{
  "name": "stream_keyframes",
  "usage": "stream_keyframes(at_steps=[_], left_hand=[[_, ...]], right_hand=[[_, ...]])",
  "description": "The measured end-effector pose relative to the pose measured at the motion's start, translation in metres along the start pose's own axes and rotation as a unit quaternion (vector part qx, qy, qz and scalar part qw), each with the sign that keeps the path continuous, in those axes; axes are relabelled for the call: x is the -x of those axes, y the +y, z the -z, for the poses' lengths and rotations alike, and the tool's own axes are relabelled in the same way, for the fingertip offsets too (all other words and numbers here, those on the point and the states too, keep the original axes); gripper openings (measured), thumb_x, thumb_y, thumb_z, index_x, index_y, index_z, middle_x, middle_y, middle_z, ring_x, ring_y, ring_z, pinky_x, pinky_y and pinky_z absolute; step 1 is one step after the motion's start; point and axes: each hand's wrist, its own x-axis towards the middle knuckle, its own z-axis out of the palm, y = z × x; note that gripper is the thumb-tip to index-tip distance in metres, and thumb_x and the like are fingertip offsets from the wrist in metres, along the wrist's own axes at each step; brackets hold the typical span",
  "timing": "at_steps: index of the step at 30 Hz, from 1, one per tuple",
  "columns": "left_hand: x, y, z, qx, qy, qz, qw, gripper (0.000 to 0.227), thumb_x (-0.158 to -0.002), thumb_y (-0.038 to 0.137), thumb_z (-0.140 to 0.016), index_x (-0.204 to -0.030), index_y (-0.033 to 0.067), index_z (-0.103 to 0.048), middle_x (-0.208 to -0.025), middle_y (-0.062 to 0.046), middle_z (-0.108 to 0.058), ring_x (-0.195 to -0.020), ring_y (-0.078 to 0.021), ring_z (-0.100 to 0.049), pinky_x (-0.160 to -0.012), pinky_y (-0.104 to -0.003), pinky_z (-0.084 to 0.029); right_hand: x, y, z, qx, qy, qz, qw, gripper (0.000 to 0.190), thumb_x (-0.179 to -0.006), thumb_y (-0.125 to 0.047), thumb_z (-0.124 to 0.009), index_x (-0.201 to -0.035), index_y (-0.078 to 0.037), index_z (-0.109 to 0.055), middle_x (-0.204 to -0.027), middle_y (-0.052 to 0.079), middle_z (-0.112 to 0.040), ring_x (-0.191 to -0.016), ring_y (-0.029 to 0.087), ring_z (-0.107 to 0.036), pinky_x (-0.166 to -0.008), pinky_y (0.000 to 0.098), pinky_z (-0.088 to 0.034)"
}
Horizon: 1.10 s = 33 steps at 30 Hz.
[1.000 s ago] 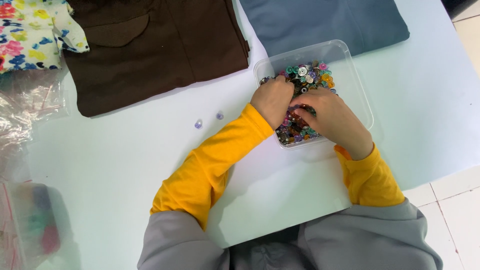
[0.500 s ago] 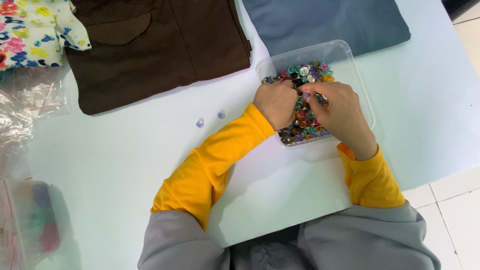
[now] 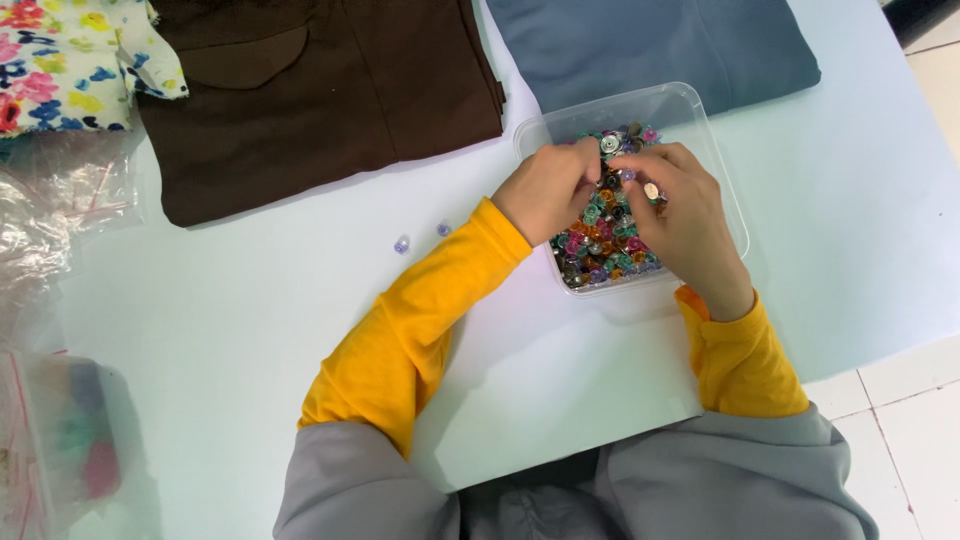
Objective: Sorting specific buttons from a mixed container and placing them into a small plastic bag
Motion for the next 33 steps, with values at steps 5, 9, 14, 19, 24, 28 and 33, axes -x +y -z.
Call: stream_keyframes(at_steps=[5, 9, 14, 19, 24, 28, 33], left_hand=[[0.003, 0.005, 0.021, 0.138, 0.027, -0.039, 0.989, 0.033, -0.077, 0.002, -0.08, -0.102, 0.0127, -0.062, -0.089, -0.009, -0.07, -0.077, -0.0293, -0.077, -0.068, -0.039, -0.063], [0.005, 0.007, 0.024, 0.171, 0.085, -0.118, 0.975, 0.026, -0.073, -0.005, -0.081, -0.088, 0.0086, -0.065, -0.079, -0.008, -0.064, -0.072, -0.0284, -0.071, -0.062, -0.034, -0.062], [0.028, 0.011, 0.038, 0.189, 0.142, -0.125, 0.964, 0.021, -0.08, 0.0, -0.079, -0.093, 0.0121, -0.068, -0.083, -0.004, -0.062, -0.078, -0.022, -0.071, -0.066, -0.03, -0.062], [0.081, 0.02, 0.068, 0.204, 0.179, -0.122, 0.955, 0.019, -0.084, -0.003, -0.077, -0.094, 0.0086, -0.066, -0.089, -0.007, -0.065, -0.078, -0.0242, -0.071, -0.069, -0.031, -0.064], [0.144, 0.004, 0.101, 0.171, 0.21, -0.091, 0.958, 0.02, -0.085, -0.007, -0.077, -0.098, 0.0069, -0.068, -0.096, -0.006, -0.067, -0.081, -0.0224, -0.072, -0.069, -0.029, -0.065], [0.185, -0.032, 0.116, 0.167, 0.245, -0.022, 0.955, 0.021, -0.086, -0.004, -0.078, -0.103, 0.0042, -0.068, -0.099, -0.008, -0.067, -0.079, -0.0222, -0.073, -0.069, -0.03, -0.065], [0.22, -0.077, 0.135, 0.122, 0.293, 0.083, 0.945, 0.018, -0.089, -0.007, -0.076, -0.1, -0.0066, -0.061, -0.114, -0.023, -0.06, -0.081, -0.0298, -0.073, -0.072, -0.037, -0.064]], right_hand=[[-0.006, -0.01, 0.006, -0.035, 0.063, 0.035, 0.997, 0.029, -0.101, 0.013, -0.062, -0.126, 0.0, -0.071, -0.109, 0.017, -0.062, -0.095, 0.035, -0.068, -0.087, 0.0469, -0.055], [-0.011, -0.019, 0.01, -0.058, 0.095, 0.074, 0.991, 0.024, -0.1, 0.021, -0.061, -0.119, 0.009, -0.071, -0.106, 0.023, -0.062, -0.094, 0.04, -0.068, -0.086, 0.0486, -0.056], [-0.006, -0.023, 0.001, 0.043, 0.19, 0.184, 0.963, 0.016, -0.099, 0.017, -0.068, -0.112, 0.011, -0.075, -0.108, 0.022, -0.065, -0.098, 0.036, -0.069, -0.086, 0.045, -0.06], [0.007, -0.032, -0.023, 0.106, 0.265, 0.324, 0.902, 0.008, -0.093, 0.013, -0.073, -0.098, 0.013, -0.078, -0.105, 0.024, -0.071, -0.094, 0.034, -0.072, -0.083, 0.0418, -0.064], [0.044, -0.06, -0.072, -0.039, 0.193, 0.38, 0.904, 0.006, -0.089, 0.012, -0.072, -0.093, 0.009, -0.074, -0.094, 0.022, -0.071, -0.078, 0.032, -0.073, -0.073, 0.0432, -0.062], [0.029, -0.115, -0.088, -0.042, 0.149, 0.469, 0.87, 0.01, -0.091, 0.008, -0.067, -0.097, 0.004, -0.073, -0.105, 0.022, -0.072, -0.084, 0.028, -0.077, -0.073, 0.0375, -0.067], [0.031, -0.094, -0.141, -0.044, 0.046, 0.423, 0.904, 0.014, -0.094, -0.001, -0.066, -0.106, 0.001, -0.074, -0.108, 0.016, -0.07, -0.088, 0.026, -0.073, -0.087, 0.0396, -0.061]])
